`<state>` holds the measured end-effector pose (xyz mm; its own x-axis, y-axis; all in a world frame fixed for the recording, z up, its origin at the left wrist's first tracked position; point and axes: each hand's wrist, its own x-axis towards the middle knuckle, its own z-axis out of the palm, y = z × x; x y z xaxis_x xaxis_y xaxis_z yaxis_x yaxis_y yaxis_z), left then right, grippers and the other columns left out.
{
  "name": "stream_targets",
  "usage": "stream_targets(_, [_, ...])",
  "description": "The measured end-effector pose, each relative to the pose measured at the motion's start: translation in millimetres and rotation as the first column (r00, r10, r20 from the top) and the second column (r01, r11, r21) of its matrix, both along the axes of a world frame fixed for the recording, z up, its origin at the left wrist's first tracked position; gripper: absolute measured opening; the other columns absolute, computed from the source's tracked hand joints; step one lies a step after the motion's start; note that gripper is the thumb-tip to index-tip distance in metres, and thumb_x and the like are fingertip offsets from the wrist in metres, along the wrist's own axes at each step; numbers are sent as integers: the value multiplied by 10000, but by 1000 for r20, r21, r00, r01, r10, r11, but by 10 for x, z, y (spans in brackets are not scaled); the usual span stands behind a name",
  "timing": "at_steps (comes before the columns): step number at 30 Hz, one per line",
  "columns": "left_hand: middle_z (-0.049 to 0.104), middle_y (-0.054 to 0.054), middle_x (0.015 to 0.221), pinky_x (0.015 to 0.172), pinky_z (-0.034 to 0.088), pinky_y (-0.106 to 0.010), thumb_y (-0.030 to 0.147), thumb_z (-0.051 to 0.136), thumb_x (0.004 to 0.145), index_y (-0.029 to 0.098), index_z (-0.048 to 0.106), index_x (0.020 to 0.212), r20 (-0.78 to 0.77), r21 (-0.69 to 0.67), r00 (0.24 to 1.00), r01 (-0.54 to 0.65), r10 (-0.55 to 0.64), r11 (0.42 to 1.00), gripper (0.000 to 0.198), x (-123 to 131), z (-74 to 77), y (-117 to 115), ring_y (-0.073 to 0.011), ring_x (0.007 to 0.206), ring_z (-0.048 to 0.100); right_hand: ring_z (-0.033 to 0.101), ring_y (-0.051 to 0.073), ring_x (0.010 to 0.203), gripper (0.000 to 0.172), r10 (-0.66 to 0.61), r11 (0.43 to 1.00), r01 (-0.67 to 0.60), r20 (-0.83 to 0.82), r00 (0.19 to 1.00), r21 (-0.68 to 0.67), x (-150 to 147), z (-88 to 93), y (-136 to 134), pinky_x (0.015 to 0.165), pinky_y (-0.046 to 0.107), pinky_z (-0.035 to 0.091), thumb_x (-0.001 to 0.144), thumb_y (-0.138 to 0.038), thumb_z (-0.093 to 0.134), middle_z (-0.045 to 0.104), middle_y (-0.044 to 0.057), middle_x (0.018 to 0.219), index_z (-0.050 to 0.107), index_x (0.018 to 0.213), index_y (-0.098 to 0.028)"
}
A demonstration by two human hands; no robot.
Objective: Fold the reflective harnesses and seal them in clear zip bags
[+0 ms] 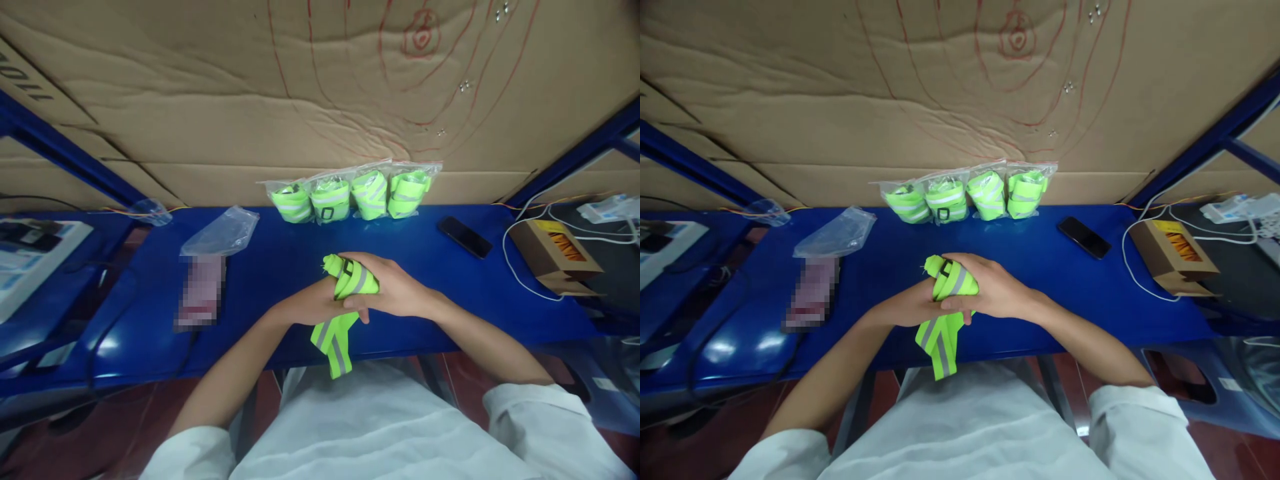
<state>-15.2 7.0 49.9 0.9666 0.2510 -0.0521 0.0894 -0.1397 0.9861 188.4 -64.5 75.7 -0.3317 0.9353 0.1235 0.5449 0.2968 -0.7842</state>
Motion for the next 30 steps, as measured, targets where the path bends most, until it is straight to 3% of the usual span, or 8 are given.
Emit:
stream_targets(4, [776,-148,1223,937,587,-327,389,809,875,142,786,1161,25,-176,1000,9,-5,984,378,28,10,-6,-270,1127,732,732,177,663,594,-85,995,76,-171,982,-60,-28,30,0,779,357,629,924,-526,748,792,36,1080,587,1435,-272])
stream_targets(8, [758,-155,1278,1032,562,-378,332,878,805,145,753,1229,35,-329,999,-23,37,944,480,49,7,-20,-294,1206,713,601,128,436,623,-169,983,138,-288,943,-122,-2,150,6,489,301,545,917,-508,758,768,-17,937,526,1470,-341])
stream_targets(14, [796,-131,1131,978,576,-350,365,832,863,139,744,1172,34,-307,992,-102,118,946,392,87,-47,-52,-247,1091,751,721,209,688,581,-227,973,227,-304,925,-38,33,220,15,610,334,603,829,-461,848,764,9,1008,597,1334,-318])
stream_targets(18, [800,-94,1017,867,587,-317,416,816,858,131,756,1019,-40,-145,972,-233,230,961,333,77,-68,-35,-230,959,756,745,249,908,503,-294,946,314,-201,935,77,10,230,14,717,330,605,810,-463,862,767,39,1128,674,1238,-280])
stream_targets(21, [799,-65,1034,856,588,-321,425,858,800,151,762,1034,-108,-61,965,-247,239,967,373,25,-38,-12,-240,965,746,730,225,927,464,-283,953,303,-305,909,21,-21,268,32,772,319,599,800,-456,870,767,37,1127,701,1174,-239])
stream_targets(26, [708,-108,1396,1123,525,-410,391,873,801,212,723,1332,-8,-259,1000,-18,16,966,580,-24,7,-12,-312,1364,625,559,114,492,422,-347,915,134,-573,742,-381,-93,326,63,375,229,394,797,-520,855,663,-39,758,665,1056,-247])
stream_targets(28, [617,-115,1527,1228,435,-453,389,898,777,234,672,1421,75,-375,997,59,-33,925,700,0,-24,-33,-332,1486,515,473,90,419,429,-375,906,145,-596,710,-398,-127,344,53,328,225,318,799,-540,852,626,-53,709,655,1057,-259])
stream_targets(30, [588,-124,1557,1262,391,-486,418,931,731,237,657,1441,131,-487,989,123,-67,865,782,45,-80,-71,-352,1518,473,526,105,472,420,-367,920,188,-589,720,-343,-152,362,31,383,236,399,815,-550,839,654,-38,749,661,1062,-260])
